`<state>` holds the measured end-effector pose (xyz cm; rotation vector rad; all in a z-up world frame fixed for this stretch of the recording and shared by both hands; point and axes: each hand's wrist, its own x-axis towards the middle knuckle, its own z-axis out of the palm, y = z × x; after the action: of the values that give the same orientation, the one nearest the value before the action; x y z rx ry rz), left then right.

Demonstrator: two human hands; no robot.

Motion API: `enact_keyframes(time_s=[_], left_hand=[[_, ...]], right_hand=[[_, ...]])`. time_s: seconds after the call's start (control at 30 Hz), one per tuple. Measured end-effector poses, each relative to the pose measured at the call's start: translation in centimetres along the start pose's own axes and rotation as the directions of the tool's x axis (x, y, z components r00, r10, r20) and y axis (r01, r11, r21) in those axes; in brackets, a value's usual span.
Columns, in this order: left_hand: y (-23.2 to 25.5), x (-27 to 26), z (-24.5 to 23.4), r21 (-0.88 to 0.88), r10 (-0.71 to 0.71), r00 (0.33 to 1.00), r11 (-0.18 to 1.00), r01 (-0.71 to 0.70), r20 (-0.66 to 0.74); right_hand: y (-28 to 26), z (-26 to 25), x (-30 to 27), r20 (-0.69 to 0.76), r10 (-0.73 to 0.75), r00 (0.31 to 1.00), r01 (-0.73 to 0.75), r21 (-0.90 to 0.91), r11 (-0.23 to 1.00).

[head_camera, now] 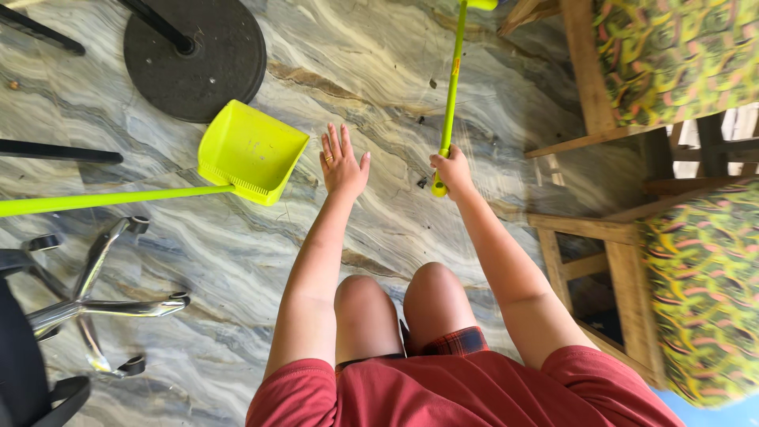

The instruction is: The person sweeps debris on a tiled floor using a broom, gathering it into a dustpan and moving an office chair aside to reach the area underneath.

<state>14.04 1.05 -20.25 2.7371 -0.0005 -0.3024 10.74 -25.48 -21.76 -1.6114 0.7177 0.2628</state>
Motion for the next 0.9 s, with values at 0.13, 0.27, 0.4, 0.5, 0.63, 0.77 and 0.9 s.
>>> enact_keyframes(time_s=[0.13,0.27,0.4,0.5,0.63,0.77,0.9], left_hand=[[1.7,-4.2,-4.6,-0.03,-0.027,1.0,0.999,0.027,0.001],[2.9,-9.1,-9.6,-0.056,-0.055,0.998,0.997,0.056,0.016],[3.4,-13.8,-14.9,-0.041,-0.078,0.997,0.996,0.079,0.018],[4.2,-17.3,-18.5,-0.007,-0.105,0.994,0.994,0.106,0.04],[5.9,-21.5,-22.5,0.003,-0.165,0.982,0.986,0.165,0.095],[8.0,-24.5,-25.4,-0.038,-0.22,0.971,0.974,0.224,0.097],[10.9,-25.6,-27.5,-0.086,-0.219,0.973,0.971,0.225,0.072]], right_hand=[[-3.6,-1.8,-2.9,0.039,0.09,0.995,-0.091,0.024,0.996],[-4.3,-2.9,-6.6,0.071,0.22,0.973,-0.225,0.08,0.971],[-3.7,-3.0,-10.9,0.093,0.336,0.937,-0.343,0.084,0.935],[-4.0,-3.2,-15.6,0.131,0.368,0.921,-0.377,0.058,0.924],[-6.4,-5.5,-21.3,0.168,0.436,0.884,-0.445,0.02,0.895],[-10.2,-7.8,-24.5,0.189,0.428,0.884,-0.428,-0.04,0.903],[-13.0,-9.2,-25.5,0.201,0.414,0.888,-0.416,-0.035,0.909]])
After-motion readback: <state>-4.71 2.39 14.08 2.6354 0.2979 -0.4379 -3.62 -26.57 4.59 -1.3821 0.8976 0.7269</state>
